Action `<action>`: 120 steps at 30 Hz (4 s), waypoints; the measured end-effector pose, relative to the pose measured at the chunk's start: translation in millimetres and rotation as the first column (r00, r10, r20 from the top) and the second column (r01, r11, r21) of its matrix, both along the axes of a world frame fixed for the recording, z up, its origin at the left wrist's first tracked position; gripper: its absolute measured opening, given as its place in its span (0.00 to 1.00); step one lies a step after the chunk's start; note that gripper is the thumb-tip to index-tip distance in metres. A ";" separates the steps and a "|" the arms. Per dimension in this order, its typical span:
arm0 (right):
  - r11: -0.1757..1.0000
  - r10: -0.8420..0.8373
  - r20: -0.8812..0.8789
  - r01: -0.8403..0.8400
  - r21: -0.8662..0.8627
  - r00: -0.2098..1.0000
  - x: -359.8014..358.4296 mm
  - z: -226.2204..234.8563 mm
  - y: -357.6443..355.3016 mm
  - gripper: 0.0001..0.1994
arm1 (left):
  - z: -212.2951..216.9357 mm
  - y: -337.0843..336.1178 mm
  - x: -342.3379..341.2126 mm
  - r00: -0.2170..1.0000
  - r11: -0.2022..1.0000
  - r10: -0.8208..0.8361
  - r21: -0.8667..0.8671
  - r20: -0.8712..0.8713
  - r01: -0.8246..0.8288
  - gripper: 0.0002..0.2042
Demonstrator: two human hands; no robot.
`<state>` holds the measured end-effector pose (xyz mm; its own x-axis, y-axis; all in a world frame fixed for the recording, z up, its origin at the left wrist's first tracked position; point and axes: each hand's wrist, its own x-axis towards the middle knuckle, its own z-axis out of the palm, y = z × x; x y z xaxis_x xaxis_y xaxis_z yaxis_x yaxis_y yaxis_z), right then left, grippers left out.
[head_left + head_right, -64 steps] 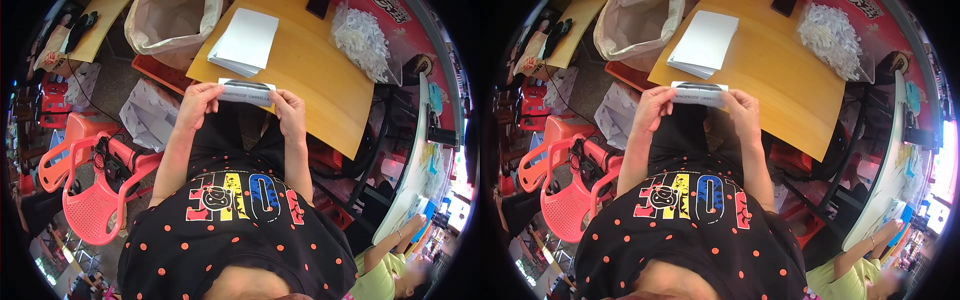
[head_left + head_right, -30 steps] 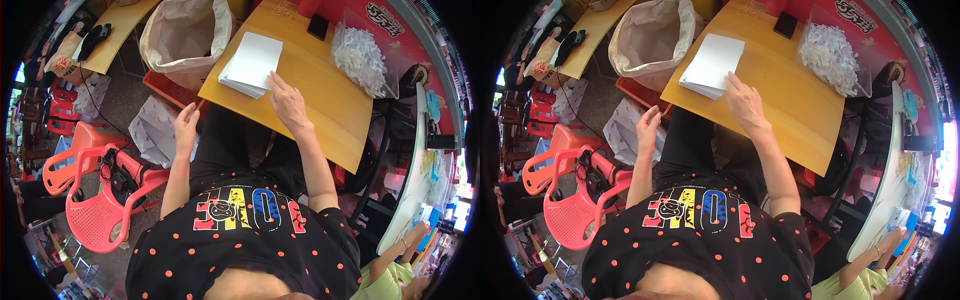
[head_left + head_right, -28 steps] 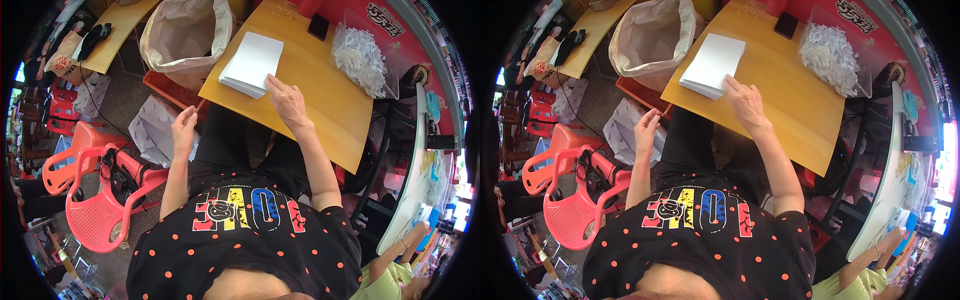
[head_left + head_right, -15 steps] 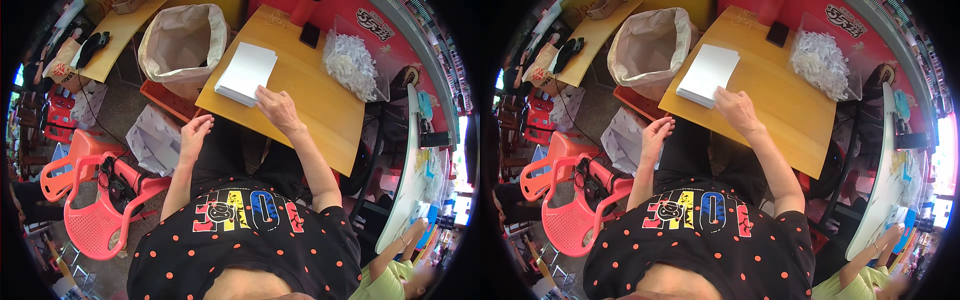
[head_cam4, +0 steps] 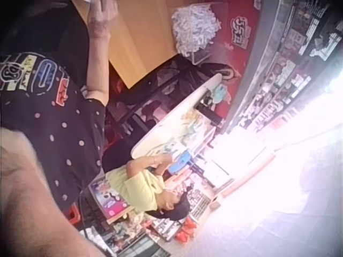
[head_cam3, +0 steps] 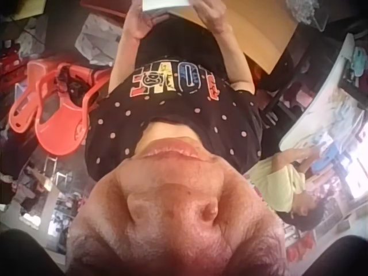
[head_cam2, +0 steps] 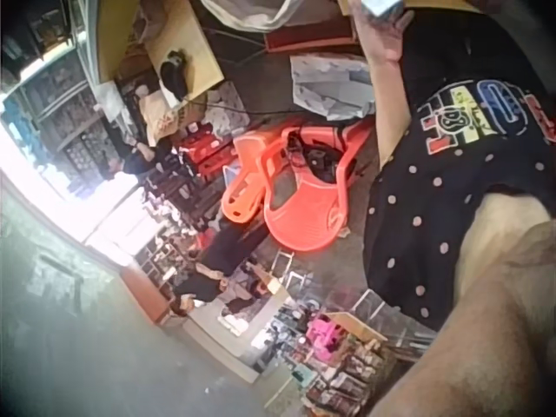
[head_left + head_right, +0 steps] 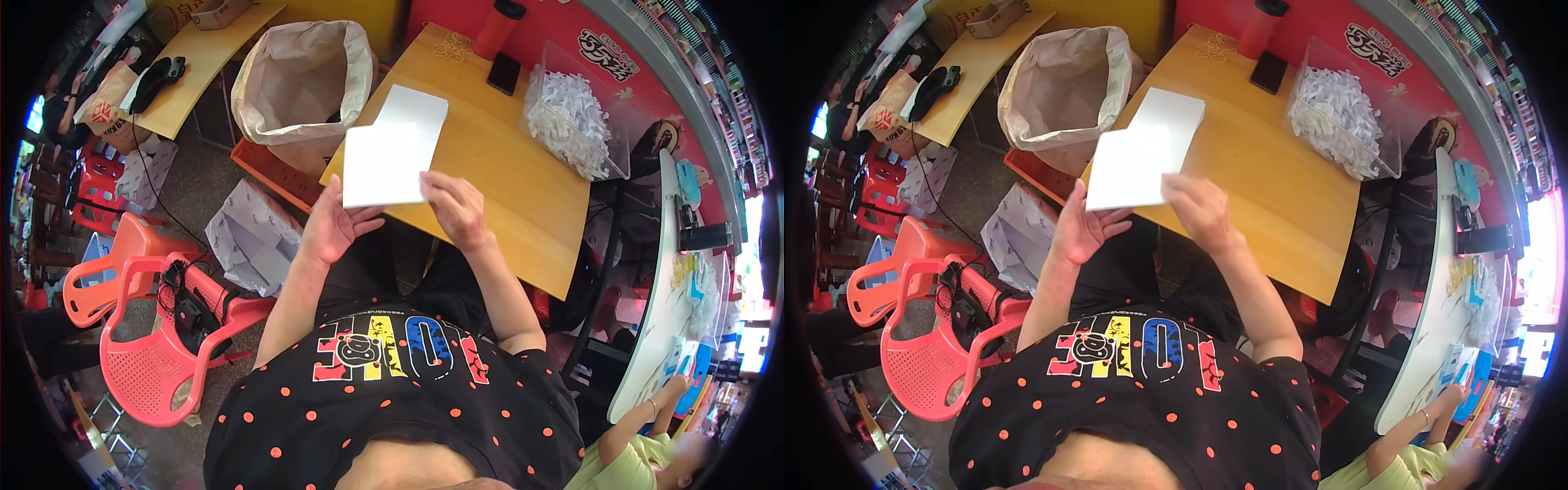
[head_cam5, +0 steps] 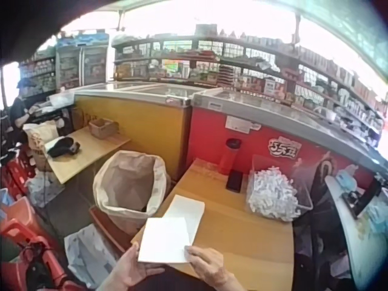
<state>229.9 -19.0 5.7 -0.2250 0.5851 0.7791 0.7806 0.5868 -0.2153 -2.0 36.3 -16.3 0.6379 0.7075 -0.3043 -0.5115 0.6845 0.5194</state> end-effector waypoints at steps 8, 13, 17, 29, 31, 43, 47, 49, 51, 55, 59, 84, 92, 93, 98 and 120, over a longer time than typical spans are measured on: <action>0.812 -0.027 -0.447 -0.241 -0.531 0.894 -13.2 39.4 -71.9 0.05 | -2.8 7.2 2.8 0.998 0.958 0.021 0.288 -0.052 -0.005 0.14; 0.736 -0.329 -0.887 -0.501 -0.455 0.323 -7.7 46.5 -82.5 0.04 | 45.3 -18.0 11.7 0.963 0.486 0.090 0.855 -0.253 0.179 0.14; 0.826 -0.324 -0.910 -0.391 -0.406 0.260 -4.7 21.8 -66.0 0.04 | 56.8 -23.1 15.9 0.909 0.061 0.293 0.955 -0.296 0.291 0.19; 0.895 -0.341 -0.781 -0.073 -0.440 0.523 2.6 13.7 -58.5 0.03 | 47.0 -25.4 5.5 0.798 0.745 0.310 0.653 -0.517 0.133 0.13; 0.881 -0.295 -0.749 -0.134 -0.453 0.593 2.3 19.3 -58.7 0.02 | 45.3 -26.1 7.1 0.932 0.960 0.032 0.270 -0.362 0.072 0.12; 0.860 -0.334 -0.916 -0.325 -0.393 0.223 3.3 1.9 -56.1 0.03 | 16.6 -39.4 16.0 0.944 0.947 -0.148 0.233 -0.295 0.222 0.12; 0.843 -0.371 -0.901 -0.327 -0.428 0.224 2.9 -1.9 -57.6 0.03 | 24.8 -42.2 22.0 0.982 0.961 -0.055 0.258 -0.179 0.100 0.13; 0.835 -0.378 -0.896 -0.333 -0.438 0.231 1.9 -0.2 -56.8 0.04 | 16.9 -43.4 21.6 0.966 0.924 -0.006 0.368 -0.260 0.105 0.14; 0.831 -0.379 -0.894 -0.336 -0.443 0.240 1.2 -1.7 -56.4 0.04 | 15.3 -44.0 21.8 0.954 0.942 -0.028 0.311 -0.297 0.125 0.16; 0.834 -0.368 -0.898 -0.343 -0.433 0.241 0.6 -4.3 -56.3 0.04 | 16.3 -38.6 14.8 0.938 0.971 -0.196 0.079 -0.287 0.227 0.17; 0.820 -0.381 -0.887 -0.346 -0.455 0.261 0.6 -6.2 -58.9 0.04 | 10.7 -30.3 7.4 0.952 0.943 -0.305 -0.137 0.002 0.302 0.15; 0.819 -0.453 -0.833 -0.220 -0.530 0.319 -1.2 -18.2 -57.3 0.06 | 8.0 -62.9 21.9 0.915 0.974 -0.101 0.146 -0.390 0.170 0.12; 0.791 -0.456 -0.850 -0.317 -0.523 0.265 0.1 -22.0 -58.2 0.06 | 0.7 -62.0 22.8 0.874 0.956 -0.007 0.254 -0.485 0.148 0.12; 0.793 -0.448 -0.862 -0.340 -0.505 0.235 -0.6 -21.0 -57.5 0.06 | 0.6 -61.6 22.5 0.870 0.954 -0.010 0.255 -0.493 0.155 0.13; 0.747 -0.453 -0.862 -0.430 -0.507 0.229 1.9 -24.3 -59.3 0.08 | 1.8 -58.9 20.8 0.862 0.954 -0.043 0.235 -0.505 0.185 0.14; 0.710 -0.494 -0.849 -0.478 -0.517 0.184 -2.0 -30.0 -59.2 0.09 | -16.2 -58.6 24.4 0.963 0.985 -0.018 0.159 -0.267 0.063 0.15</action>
<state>228.0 -78.1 -24.3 0.3474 0.9175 -0.1936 -0.3216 -0.0774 -0.9437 22.5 -22.3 -32.5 0.5797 0.7373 -0.3470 -0.3146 0.5953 0.7393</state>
